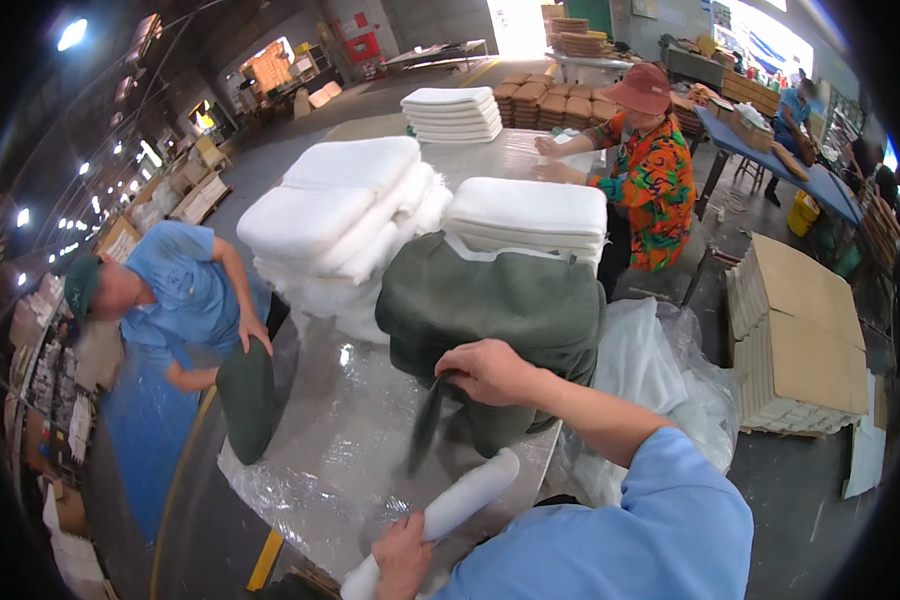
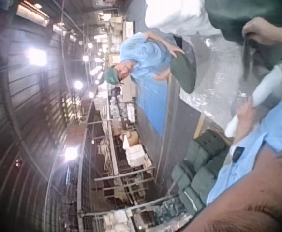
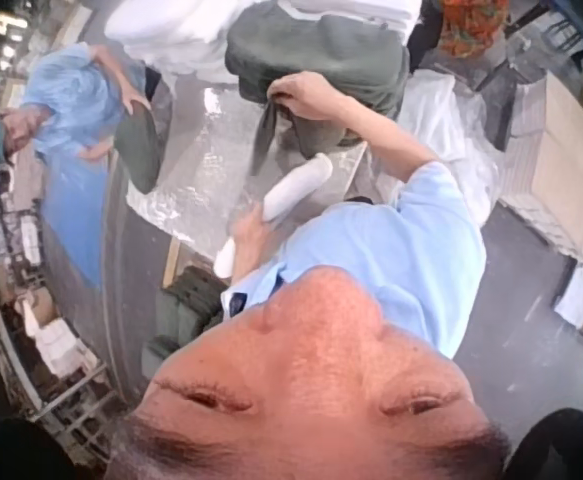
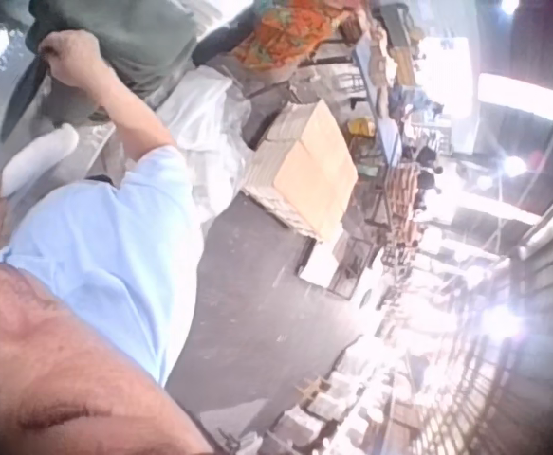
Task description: The person inserts white foam inserts into green fabric cushion covers on a work table, then folds and secures the covers. The person handles multiple cushion covers and foam inserts, stacking finished items on the table.
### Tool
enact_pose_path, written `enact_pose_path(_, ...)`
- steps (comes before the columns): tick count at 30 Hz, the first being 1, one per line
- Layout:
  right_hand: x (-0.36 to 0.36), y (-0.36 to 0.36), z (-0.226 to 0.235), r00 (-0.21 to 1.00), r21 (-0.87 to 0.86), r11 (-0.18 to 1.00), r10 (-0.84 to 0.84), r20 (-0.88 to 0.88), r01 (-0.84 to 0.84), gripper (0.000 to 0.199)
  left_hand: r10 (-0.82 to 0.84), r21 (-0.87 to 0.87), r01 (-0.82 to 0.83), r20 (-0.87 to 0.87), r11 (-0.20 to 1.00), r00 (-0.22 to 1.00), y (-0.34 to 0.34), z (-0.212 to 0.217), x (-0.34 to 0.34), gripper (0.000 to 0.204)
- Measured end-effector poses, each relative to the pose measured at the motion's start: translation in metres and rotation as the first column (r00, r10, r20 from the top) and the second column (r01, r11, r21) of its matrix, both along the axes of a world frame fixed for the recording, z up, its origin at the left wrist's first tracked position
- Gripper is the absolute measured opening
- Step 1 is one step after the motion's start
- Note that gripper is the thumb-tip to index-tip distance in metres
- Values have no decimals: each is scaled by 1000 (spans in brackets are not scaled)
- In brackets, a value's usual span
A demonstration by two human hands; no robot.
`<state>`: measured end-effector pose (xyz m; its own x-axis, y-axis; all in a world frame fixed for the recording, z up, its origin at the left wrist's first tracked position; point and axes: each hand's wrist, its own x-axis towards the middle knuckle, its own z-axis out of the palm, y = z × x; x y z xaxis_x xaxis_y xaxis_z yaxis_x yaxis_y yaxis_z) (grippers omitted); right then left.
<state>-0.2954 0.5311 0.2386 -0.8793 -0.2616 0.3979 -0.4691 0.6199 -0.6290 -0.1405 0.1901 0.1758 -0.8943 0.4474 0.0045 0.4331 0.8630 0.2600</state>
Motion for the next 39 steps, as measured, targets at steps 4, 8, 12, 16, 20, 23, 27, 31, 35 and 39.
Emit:
enact_pose_path(4,1,4,30,991,-243,969,-4,136,37,19,-34,-74,36,34,997,999,3,0,8,39)
enact_pose_path(8,-17,20,20,963,-140,958,-233,139,252,23,15,-85,-8,91,996,996,13,3,16,44)
enact_pose_path(12,-19,39,13,914,69,937,-350,204,343,25,23,-48,-20,51,999,998,9,7,17,42)
enact_pose_path(16,-25,46,15,864,171,894,-445,236,414,29,70,-64,-67,58,996,996,9,-6,28,43)
enact_pose_path(20,-28,80,-5,801,258,829,-552,231,497,30,28,-55,-26,29,998,999,18,-20,22,42)
enact_pose_path(23,-25,83,-11,829,225,851,-518,211,474,29,7,-41,-5,49,999,999,22,-11,21,45)
enact_pose_path(27,-10,23,14,936,176,957,-269,227,232,27,-58,49,48,239,998,969,6,-14,34,62)
enact_pose_path(31,13,-28,39,985,108,994,-4,175,-15,25,-58,334,-239,681,912,730,-31,-23,12,84)
enact_pose_path(35,40,-76,62,988,3,988,154,24,-154,24,46,612,-377,485,696,873,10,14,-11,97)
enact_pose_path(39,55,-113,73,935,-43,941,329,-130,-337,24,120,774,-228,195,591,973,24,13,-32,89)
